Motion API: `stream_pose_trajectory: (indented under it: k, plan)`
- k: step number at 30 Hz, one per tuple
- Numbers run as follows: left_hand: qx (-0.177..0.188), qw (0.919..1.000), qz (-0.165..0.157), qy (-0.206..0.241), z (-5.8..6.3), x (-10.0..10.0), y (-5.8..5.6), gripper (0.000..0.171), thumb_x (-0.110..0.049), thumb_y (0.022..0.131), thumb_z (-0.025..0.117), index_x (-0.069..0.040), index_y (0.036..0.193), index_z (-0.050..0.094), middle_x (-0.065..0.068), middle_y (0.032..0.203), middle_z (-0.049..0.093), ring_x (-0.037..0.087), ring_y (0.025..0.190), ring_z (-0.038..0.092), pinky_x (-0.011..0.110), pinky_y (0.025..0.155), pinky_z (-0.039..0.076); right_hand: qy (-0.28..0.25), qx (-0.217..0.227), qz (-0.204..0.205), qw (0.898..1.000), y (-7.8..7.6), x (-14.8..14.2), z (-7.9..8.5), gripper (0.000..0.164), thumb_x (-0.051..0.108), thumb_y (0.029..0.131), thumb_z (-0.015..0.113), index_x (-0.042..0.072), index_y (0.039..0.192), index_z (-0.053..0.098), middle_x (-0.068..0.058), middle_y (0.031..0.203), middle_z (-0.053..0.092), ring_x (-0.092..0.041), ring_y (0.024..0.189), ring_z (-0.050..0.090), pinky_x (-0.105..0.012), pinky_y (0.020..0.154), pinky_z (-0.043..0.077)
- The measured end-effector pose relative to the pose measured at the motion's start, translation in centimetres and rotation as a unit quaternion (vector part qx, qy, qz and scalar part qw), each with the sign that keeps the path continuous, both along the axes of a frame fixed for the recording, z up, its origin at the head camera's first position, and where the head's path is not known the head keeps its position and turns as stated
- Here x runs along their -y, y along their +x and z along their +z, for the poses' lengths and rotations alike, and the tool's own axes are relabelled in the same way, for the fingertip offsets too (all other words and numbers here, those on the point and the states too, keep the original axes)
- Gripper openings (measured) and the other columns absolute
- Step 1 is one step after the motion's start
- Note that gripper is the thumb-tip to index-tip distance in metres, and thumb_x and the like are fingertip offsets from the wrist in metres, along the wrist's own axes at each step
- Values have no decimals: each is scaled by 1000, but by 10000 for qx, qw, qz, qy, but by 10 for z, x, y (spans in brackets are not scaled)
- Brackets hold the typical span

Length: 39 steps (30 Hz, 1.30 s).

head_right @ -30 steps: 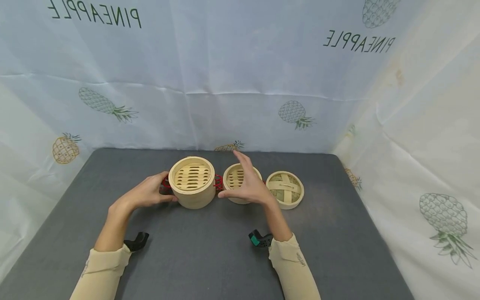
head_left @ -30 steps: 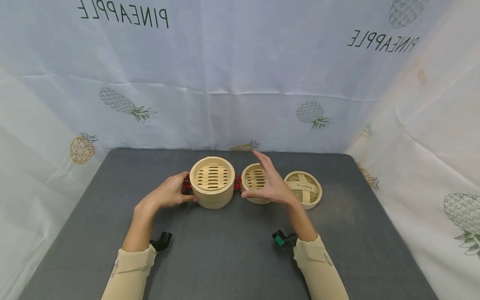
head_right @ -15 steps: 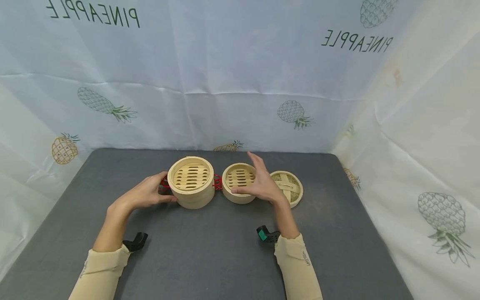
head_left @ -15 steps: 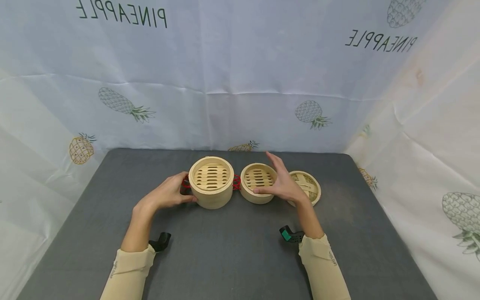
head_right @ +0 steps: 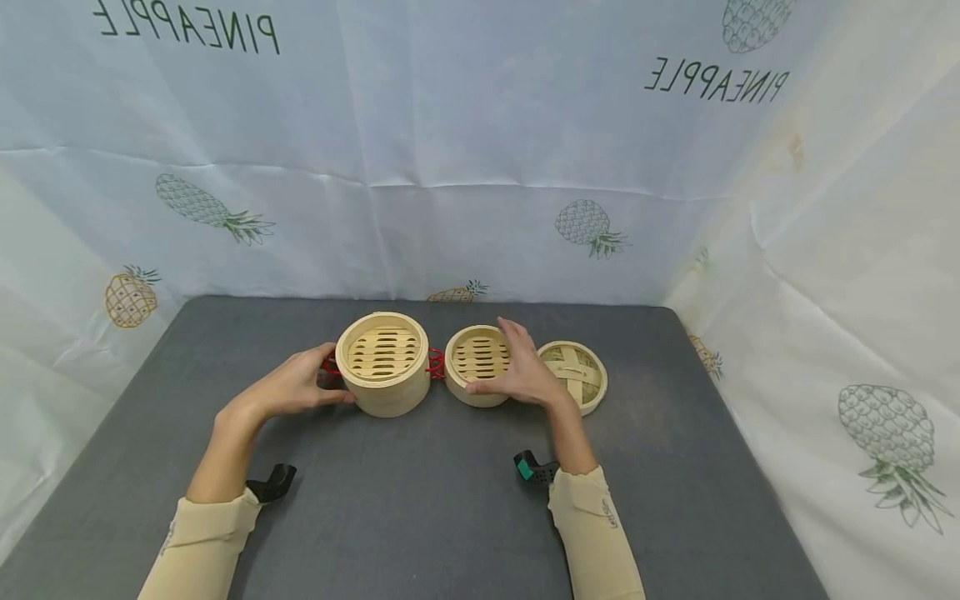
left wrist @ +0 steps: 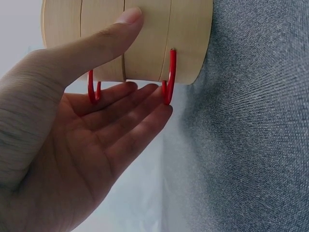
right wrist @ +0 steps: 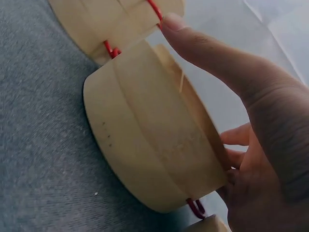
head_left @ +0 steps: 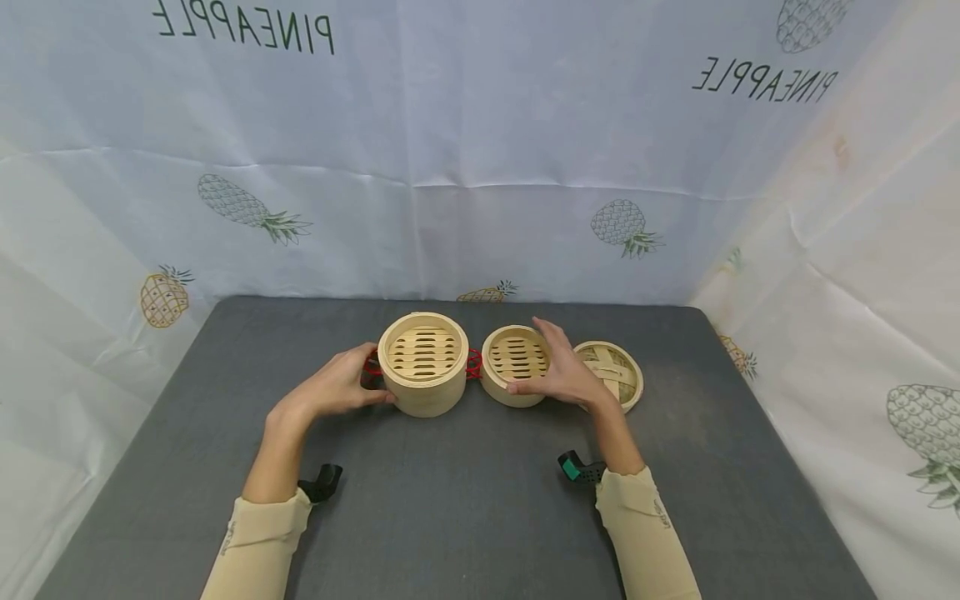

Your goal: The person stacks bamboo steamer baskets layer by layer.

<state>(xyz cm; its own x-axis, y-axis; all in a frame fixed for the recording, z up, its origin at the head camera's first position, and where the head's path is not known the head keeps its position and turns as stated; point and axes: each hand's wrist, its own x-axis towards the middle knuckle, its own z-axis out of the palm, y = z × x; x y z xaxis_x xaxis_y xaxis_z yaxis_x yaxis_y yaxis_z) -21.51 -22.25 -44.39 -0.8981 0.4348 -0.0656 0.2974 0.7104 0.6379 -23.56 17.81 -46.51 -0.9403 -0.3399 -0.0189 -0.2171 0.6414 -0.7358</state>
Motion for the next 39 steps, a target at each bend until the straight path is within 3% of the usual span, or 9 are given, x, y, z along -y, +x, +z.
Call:
stream_pose_trajectory:
  k: [9, 19, 25, 39]
  plan:
    - [21, 10000, 3, 36, 0, 1, 1, 79, -27, 91, 91, 7, 151, 51, 25, 139, 68, 41, 127, 70, 56, 106, 60, 93, 22, 181, 9998, -4, -2, -9, 139, 67, 73, 93, 13, 175, 15, -22, 181, 13, -48, 167, 20, -76, 127, 31]
    - [10, 10000, 37, 4, 0, 0, 2, 78, -26, 90, 92, 7, 149, 52, 24, 137, 69, 40, 125, 71, 55, 105, 61, 127, 32, 185, 9997, -4, 1, -9, 137, 56, 72, 98, 12, 175, 18, -20, 181, 14, -47, 168, 19, -76, 127, 31]
    - [6, 10000, 32, 25, 0, -1, 2, 77, -25, 90, 92, 7, 148, 53, 24, 137, 70, 40, 125, 71, 56, 105, 61, 201, -47, 194, 9996, -4, 1, -10, 141, 60, 70, 98, 10, 174, 18, -21, 180, 16, -47, 167, 21, -76, 127, 32]
    - [-6, 10000, 33, 4, 0, -2, 1, 73, -25, 90, 91, 6, 145, 54, 22, 133, 70, 38, 121, 72, 54, 102, 62, 258, -199, 97, 9994, -3, 2, -12, 132, 51, 75, 97, 7, 173, 21, -25, 177, 22, -48, 163, 29, -75, 124, 37]
